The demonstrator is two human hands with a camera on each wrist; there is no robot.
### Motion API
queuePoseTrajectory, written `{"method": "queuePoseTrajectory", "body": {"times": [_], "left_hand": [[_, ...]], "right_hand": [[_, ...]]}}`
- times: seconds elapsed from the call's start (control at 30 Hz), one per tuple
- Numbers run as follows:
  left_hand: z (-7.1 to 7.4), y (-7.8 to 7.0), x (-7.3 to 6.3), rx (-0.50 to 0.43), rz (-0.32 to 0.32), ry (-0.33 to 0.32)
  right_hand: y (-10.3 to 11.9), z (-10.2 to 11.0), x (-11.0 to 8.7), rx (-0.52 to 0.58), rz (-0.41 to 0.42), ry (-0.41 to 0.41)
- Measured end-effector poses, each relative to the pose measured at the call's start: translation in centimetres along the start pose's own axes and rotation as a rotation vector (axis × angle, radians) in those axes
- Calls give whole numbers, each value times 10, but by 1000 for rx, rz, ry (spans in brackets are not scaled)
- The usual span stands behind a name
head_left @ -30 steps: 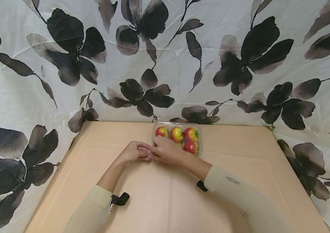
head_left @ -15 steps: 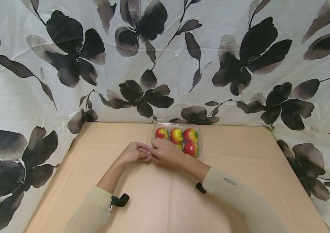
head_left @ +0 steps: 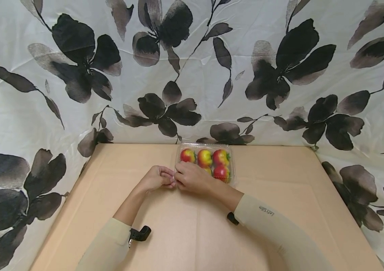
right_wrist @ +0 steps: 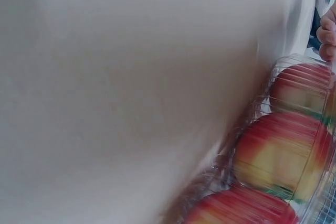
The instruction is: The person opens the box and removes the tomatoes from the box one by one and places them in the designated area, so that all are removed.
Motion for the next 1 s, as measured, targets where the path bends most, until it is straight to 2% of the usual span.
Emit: {"method": "queuePoseTrajectory", "body": {"times": [0.13, 0.37, 0.67, 1.0], "left_hand": [[0, 1, -3, 14, -13, -4], [2, -1, -5, 29, 0, -10], [1, -4, -5, 47, -13, -6], [3, -4, -7, 65, -9, 0]], "right_hand": [[1, -1, 0, 17, -10, -14], [0, 0, 0, 59, -56, 2], [-1, 13, -3, 84, -50, 4], [2, 21, -10, 110, -67, 95]]}}
Point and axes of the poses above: each hand's wrist, its own x-axis towards the middle knuckle, its own z-axis out of the back of the hand, y = z × x, the point moved 4 cm from there along x, towards the middle knuckle, and after that the axes turned 4 degrees about x, right-handed, at the moved point
